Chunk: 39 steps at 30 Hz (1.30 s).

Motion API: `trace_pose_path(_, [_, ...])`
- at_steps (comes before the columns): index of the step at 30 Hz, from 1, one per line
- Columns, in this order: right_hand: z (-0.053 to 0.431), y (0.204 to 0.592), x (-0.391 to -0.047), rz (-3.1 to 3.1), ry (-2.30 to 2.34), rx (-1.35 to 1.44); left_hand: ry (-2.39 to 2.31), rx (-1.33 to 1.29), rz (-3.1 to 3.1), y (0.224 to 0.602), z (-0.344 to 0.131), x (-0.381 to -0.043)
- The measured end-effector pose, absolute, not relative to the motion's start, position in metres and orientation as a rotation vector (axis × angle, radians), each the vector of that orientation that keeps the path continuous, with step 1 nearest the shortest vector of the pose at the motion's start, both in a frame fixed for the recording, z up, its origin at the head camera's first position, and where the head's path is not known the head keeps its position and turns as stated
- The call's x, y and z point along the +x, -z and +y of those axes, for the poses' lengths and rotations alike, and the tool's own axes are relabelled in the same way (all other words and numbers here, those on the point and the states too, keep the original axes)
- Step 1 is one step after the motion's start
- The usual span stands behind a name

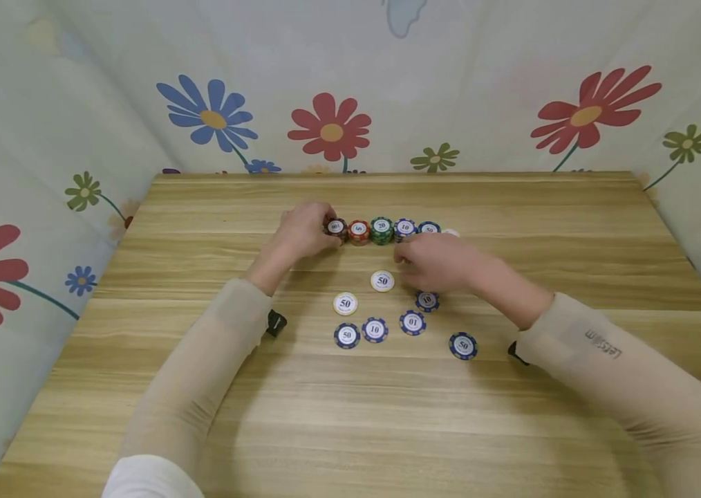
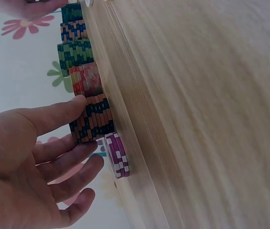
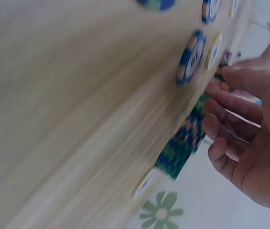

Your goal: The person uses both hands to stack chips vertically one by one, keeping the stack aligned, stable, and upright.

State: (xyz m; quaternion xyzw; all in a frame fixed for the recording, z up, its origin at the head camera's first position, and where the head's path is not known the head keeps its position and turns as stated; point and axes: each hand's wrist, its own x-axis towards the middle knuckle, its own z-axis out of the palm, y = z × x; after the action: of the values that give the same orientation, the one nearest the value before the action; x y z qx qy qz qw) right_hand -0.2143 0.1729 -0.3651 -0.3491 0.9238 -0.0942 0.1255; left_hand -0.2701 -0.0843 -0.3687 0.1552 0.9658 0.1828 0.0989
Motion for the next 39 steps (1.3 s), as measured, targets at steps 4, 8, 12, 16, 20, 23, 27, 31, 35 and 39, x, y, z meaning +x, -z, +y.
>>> trace_pose_path(4, [0.159,0.368,-0.208,2.671,0.223,-1.082,-0.529,0.467,2.862,0.370,-0.084,-0.271])
trace_pose_path(8, [0.147,0.371,-0.206,2.661,0.152,-1.111,-0.524,0.468,2.870,0.371,-0.085,-0.272])
trace_pose_path(12, [0.140,0.373,-0.205,2.654,0.105,-1.136,-0.534,0.468,2.867,0.371,-0.084,-0.271])
trace_pose_path(16, [0.137,0.373,-0.203,2.649,0.105,-1.159,-0.549,0.453,2.858,0.371,-0.084,-0.270])
trace_pose_path(20, [0.136,0.373,-0.203,2.645,0.110,-1.160,-0.544,0.447,2.854,0.370,-0.084,-0.271])
trace_pose_path(23, [0.136,0.374,-0.204,2.648,0.120,-1.146,-0.543,0.455,2.852,0.370,-0.084,-0.271])
trace_pose_path(27, [0.137,0.376,-0.205,2.664,0.138,-1.133,-0.556,0.465,2.848,0.369,-0.083,-0.271])
trace_pose_path(31, [0.138,0.376,-0.205,2.684,0.130,-1.131,-0.563,0.461,2.847,0.370,-0.084,-0.271])
trace_pose_path(35, [0.142,0.371,-0.206,2.705,0.154,-1.089,-0.549,0.475,2.852,0.369,-0.084,-0.271])
trace_pose_path(39, [0.156,0.364,-0.207,2.749,0.234,-1.042,-0.519,0.489,2.859,0.369,-0.084,-0.272])
